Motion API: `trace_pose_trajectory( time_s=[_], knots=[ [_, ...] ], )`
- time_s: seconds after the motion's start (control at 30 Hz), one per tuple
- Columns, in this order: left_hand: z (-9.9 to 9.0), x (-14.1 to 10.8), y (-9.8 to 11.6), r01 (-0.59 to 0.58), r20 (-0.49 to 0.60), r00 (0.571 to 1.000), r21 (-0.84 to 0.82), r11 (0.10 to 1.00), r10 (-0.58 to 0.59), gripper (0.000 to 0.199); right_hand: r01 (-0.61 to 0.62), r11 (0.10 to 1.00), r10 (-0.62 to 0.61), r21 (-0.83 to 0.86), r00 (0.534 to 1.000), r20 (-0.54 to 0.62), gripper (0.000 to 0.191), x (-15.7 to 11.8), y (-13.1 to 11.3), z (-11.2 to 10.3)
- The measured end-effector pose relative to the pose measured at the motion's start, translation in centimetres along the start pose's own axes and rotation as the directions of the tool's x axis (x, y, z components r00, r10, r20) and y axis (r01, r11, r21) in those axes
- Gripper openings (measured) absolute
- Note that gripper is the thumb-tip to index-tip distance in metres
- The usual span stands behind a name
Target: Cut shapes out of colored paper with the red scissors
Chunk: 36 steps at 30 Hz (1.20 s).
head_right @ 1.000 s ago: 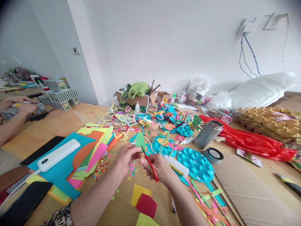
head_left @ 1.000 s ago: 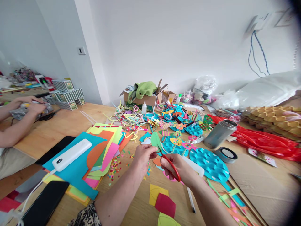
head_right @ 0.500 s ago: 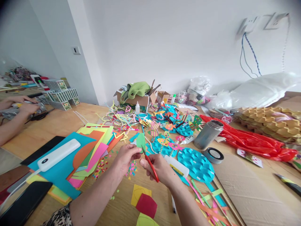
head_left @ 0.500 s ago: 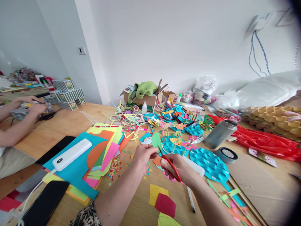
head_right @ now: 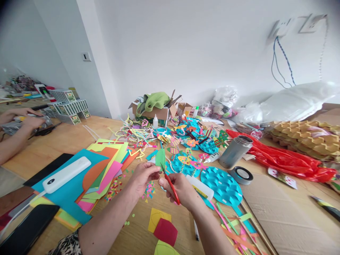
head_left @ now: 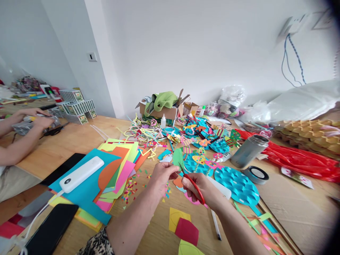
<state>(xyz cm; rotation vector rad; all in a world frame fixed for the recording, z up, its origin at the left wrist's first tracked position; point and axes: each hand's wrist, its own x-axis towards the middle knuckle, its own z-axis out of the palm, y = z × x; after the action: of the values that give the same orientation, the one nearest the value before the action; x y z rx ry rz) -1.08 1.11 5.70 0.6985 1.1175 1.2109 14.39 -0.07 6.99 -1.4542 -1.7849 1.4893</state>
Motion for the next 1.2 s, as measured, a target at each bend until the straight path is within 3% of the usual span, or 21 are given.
trace_pose_trajectory(
  time_s=[0.37, 1.2],
  knots=[
    [-0.04, 0.24, -0.28, -0.042, 0.022, 0.999, 0.023, 0.999, 0.042, 0.02, 0.021, 1.0, -0.021, 0.022, 0.999, 0.026, 0.057, -0.05, 0.13, 0.03],
    [-0.03, 0.07, 0.11, -0.008, 0.013, 1.0, 0.019, 1.0, 0.007, 0.016, 0.011, 1.0, -0.011, 0.024, 1.0, 0.026, 0.06, -0.25, -0.18, -0.07]
  ],
)
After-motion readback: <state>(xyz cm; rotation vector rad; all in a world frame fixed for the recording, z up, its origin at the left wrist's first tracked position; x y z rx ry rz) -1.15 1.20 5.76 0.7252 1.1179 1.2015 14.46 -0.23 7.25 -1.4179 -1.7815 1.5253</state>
